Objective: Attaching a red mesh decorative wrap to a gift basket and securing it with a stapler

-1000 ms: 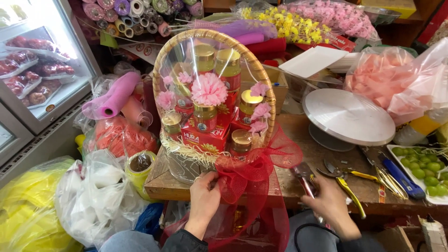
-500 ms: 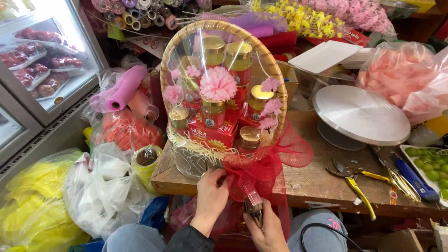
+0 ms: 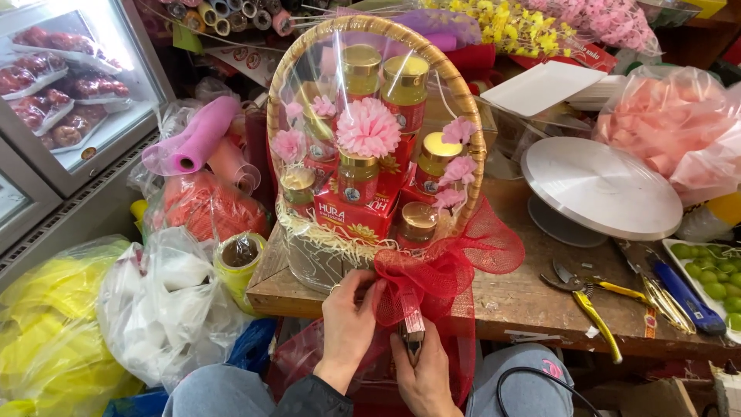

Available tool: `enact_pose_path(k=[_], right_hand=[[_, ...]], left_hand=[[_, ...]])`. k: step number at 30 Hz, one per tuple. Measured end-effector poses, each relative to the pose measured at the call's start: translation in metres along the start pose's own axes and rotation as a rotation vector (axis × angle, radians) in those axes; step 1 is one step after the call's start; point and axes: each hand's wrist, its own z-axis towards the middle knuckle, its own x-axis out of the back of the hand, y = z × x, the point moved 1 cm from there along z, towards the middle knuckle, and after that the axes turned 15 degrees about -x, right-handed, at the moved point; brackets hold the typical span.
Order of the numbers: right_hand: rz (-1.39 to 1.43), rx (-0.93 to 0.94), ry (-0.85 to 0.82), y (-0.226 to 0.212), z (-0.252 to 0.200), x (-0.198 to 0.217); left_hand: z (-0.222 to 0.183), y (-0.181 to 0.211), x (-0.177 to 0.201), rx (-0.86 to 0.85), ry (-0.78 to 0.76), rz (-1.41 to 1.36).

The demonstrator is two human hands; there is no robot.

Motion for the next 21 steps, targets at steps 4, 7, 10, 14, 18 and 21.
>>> enact_pose_path(k=[4, 7, 10, 14, 18, 21], right_hand=[[-0.042, 0.041, 0.079, 0.004, 0.004, -0.007], [-0.078, 0.072, 0.158, 0.005, 0.010, -0.010], [-0.125, 0.061, 0.218, 0.007, 0.017, -0.014], [-0.146, 0.079, 0.222, 0.000, 0.020, -0.010], [-0.265, -0.129, 0.020, -0.015, 0.002, 0.012], [-0.240, 0.182, -0.026, 0.006, 0.001, 0.012]], left_hand=[[0.002, -0.007, 0.002, 0.038, 0.035, -0.028], [0.004, -0.009, 0.000, 0.069, 0.046, -0.057], [0.006, -0.014, -0.002, 0.074, 0.049, -0.078], [0.013, -0.008, -0.004, 0.129, 0.059, -0.055], [0.013, -0.003, -0.003, 0.170, 0.092, -0.068], [0.012, -0.004, -0.004, 0.179, 0.087, -0.138]])
